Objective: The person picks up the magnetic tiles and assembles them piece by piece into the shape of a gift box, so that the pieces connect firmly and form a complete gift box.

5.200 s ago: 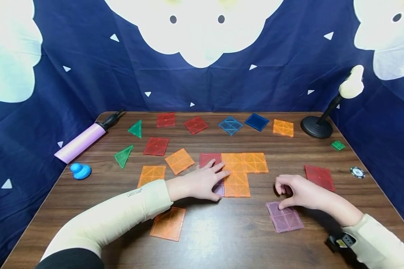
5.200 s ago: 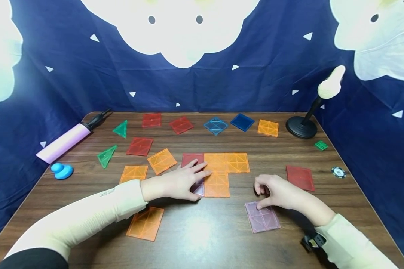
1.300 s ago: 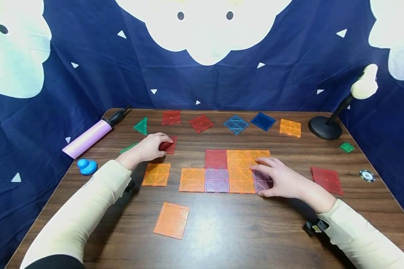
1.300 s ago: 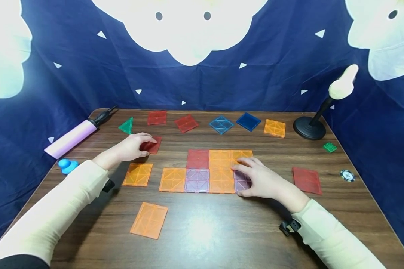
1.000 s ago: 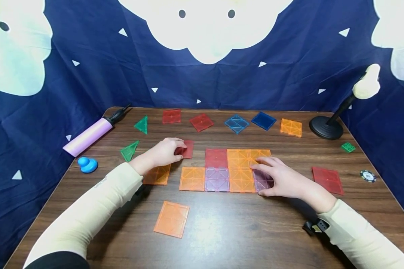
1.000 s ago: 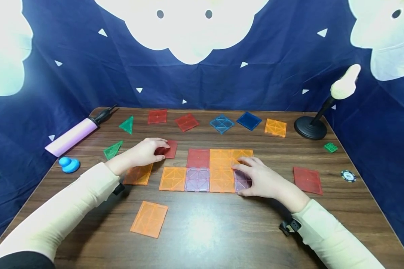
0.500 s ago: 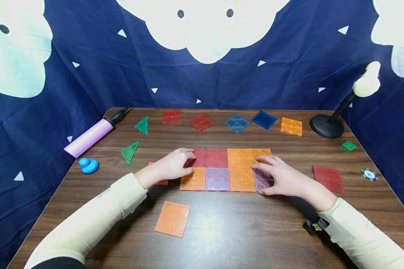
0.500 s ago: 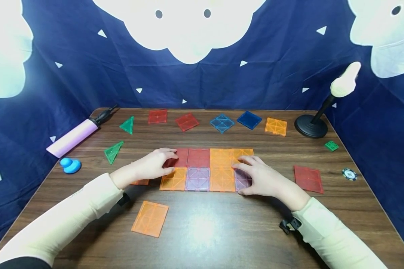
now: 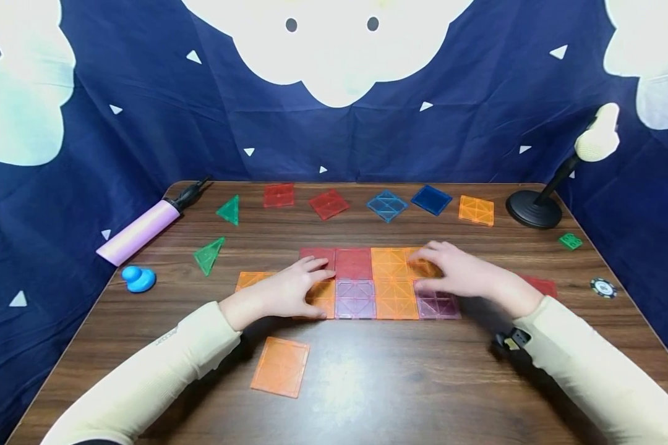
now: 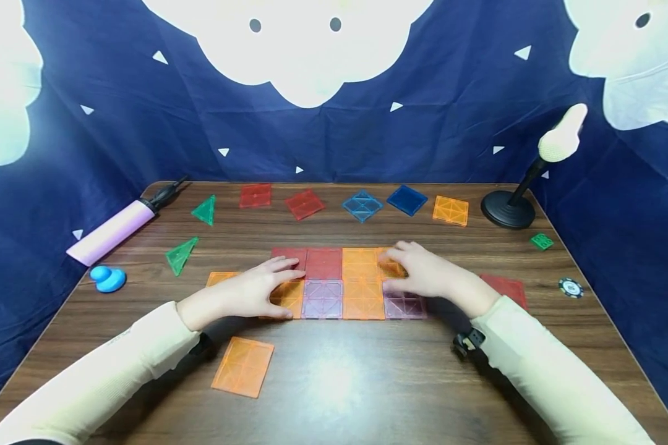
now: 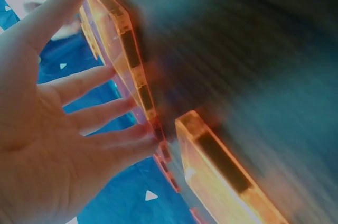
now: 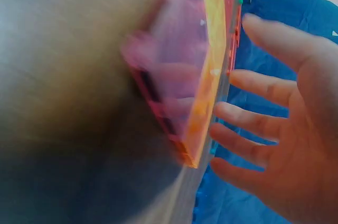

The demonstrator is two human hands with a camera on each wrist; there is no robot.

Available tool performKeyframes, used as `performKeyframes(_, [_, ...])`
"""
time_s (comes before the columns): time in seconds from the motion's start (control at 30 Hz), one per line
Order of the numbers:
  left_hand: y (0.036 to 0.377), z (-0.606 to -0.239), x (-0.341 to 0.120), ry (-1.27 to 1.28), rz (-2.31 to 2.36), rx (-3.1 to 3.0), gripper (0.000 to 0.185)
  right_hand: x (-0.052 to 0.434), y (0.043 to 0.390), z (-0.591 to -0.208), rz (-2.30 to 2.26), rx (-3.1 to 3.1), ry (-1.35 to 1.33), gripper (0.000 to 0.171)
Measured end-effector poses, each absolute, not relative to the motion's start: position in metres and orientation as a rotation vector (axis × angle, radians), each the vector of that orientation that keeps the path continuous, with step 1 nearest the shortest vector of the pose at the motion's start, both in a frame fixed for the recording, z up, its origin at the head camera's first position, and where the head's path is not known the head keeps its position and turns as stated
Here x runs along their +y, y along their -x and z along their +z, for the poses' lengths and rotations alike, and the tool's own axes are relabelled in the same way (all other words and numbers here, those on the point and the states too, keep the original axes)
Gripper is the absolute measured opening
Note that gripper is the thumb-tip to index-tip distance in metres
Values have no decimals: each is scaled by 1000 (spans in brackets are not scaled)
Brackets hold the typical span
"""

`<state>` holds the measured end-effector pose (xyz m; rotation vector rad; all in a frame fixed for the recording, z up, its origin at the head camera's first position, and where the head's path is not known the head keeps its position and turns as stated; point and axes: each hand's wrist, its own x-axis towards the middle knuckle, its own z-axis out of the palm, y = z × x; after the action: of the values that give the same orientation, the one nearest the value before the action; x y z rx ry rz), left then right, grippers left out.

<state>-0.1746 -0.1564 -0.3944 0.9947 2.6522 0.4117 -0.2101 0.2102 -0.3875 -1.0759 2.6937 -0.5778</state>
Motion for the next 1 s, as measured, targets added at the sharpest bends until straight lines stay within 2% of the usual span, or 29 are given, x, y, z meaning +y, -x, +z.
performKeyframes(0.2, [173, -393, -156, -994, 391, 2678, 81, 188, 261, -375, -582, 2750, 1010, 42])
performKeyframes(0.5, [170, -392, -151, -972, 403, 2678, 74, 154, 324, -380, -508, 2788, 721, 50])
performKeyframes(0.67, [170, -393, -148, -975, 411, 2657, 74, 145, 338, -397, -443, 2806, 665, 51])
performKeyframes(1.0, [173, -391, -151, -975, 404, 2667, 74, 142, 334, -400, -573, 2753, 673, 34])
